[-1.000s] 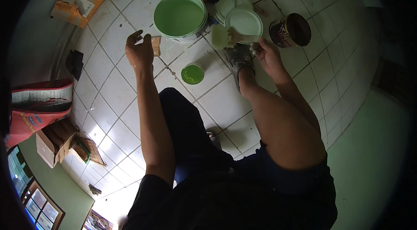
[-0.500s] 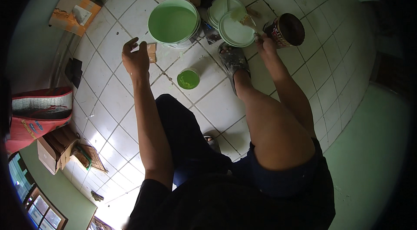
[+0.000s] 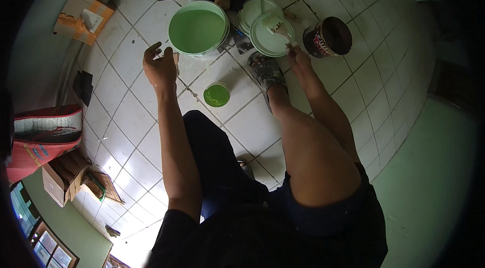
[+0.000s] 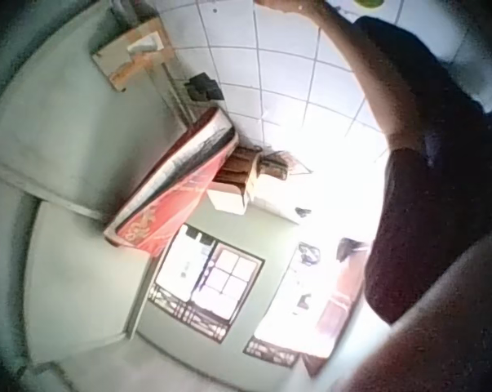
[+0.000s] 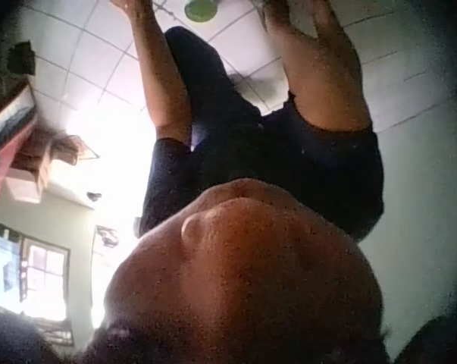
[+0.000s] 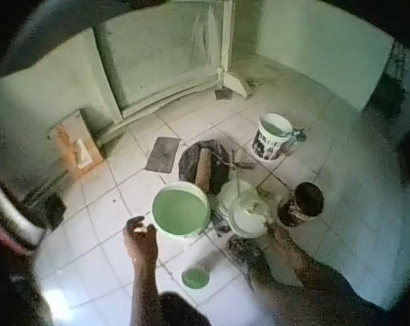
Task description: The person is mixing green paint in a small container and then pouring it into a larger paint bucket.
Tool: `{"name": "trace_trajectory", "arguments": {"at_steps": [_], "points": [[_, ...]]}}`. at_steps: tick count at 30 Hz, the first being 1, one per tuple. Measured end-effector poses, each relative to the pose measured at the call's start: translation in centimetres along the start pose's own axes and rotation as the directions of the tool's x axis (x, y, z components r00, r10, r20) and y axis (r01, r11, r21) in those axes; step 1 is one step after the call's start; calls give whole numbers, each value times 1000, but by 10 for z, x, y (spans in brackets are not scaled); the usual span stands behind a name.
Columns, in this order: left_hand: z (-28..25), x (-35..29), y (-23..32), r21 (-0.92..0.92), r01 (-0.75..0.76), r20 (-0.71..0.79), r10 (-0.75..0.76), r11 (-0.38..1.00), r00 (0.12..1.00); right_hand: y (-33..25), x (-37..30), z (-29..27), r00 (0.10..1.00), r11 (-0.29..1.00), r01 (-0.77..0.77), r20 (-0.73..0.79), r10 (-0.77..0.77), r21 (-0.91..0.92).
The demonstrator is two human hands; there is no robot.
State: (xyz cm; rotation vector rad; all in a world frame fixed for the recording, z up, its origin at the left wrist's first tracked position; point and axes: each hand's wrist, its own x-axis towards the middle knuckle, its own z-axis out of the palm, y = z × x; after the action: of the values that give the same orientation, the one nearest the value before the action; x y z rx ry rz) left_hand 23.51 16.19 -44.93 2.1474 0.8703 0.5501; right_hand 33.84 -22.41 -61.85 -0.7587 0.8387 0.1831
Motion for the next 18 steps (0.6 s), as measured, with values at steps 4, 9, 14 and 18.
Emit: {"name": "trace_trajectory", "arguments": {"at_steps": [4, 9, 14, 18], "points": [[4, -1, 5, -85, 39, -2, -40, 996, 999, -11, -7, -13, 996, 949, 61, -46, -79, -310], [2, 5, 2, -79, 101, -36, -104, 992, 994, -25, -16, 0, 986, 653, 89, -27, -166, -752], [11, 10, -14, -14, 97, -117, -98, 995, 988, -27, 12, 90, 626, -309, 589, 664, -409, -747], [10, 9, -5, -47, 126, -83, -130, 991, 988, -35, 66, 162, 616, -424, 629, 751, -240, -651]]}}
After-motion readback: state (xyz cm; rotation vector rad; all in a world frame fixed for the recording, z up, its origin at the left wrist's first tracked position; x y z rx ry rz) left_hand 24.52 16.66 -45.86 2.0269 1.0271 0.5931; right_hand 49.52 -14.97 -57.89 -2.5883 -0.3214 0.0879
